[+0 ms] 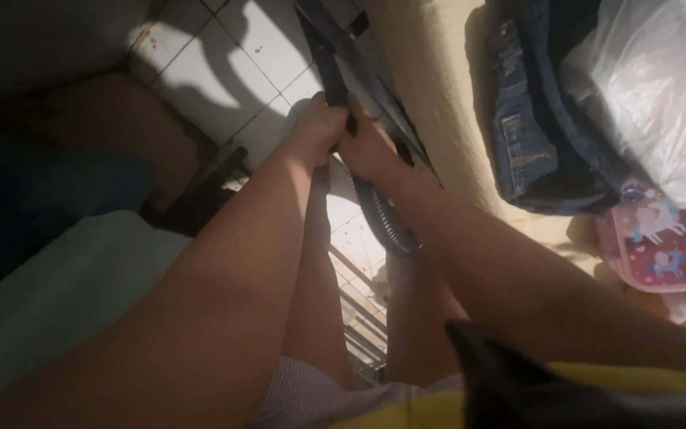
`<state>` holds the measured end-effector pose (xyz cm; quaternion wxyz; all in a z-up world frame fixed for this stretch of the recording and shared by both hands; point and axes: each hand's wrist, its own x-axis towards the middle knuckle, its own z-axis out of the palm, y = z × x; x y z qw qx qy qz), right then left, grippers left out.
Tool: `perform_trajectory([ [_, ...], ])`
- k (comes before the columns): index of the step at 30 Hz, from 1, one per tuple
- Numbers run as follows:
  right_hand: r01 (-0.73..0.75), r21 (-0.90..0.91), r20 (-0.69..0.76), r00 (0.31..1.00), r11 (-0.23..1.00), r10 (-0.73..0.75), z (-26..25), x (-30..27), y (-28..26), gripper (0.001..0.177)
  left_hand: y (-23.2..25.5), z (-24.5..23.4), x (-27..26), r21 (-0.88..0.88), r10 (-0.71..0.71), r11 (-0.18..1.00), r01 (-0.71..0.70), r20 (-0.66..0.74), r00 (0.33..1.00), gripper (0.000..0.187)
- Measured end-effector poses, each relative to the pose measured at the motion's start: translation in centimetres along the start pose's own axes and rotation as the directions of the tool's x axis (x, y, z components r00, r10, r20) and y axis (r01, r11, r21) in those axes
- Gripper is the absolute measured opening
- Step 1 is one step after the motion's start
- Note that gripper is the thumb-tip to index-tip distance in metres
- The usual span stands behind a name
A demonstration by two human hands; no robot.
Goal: The person assembles a vacuum cleaner by connecting the extension pipe to the hose and attaching the hose to the vacuum body by hand.
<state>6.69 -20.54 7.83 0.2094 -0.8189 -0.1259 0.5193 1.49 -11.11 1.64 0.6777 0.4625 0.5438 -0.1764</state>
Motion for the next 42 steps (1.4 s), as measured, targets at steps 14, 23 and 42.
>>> perform_trajectory([
  [14,0.123,0.095,0.147,0.98,0.988,-0.136,1.4,-2.7,-1.5,0.061,-3.2,-2.2,-2.9,-0.365,-0.003,0.93,0.041,0.105,0.995,0.024],
  [23,0.129,0.012,0.108,0.986,0.992,-0.13,2.8,-1.3,-5.0,0.072,-1.8,-5.8,-2.3,-0.333,0.027,0.943,-0.008,0.053,0.998,0.035],
  [42,0.241,-0.188,0.14,0.966,0.952,-0.217,4.9,-0.9,-7.3,0.063,-2.2,-9.1,-3.4,-0.4,-0.099,0.91,0.104,0.035,0.995,0.025],
])
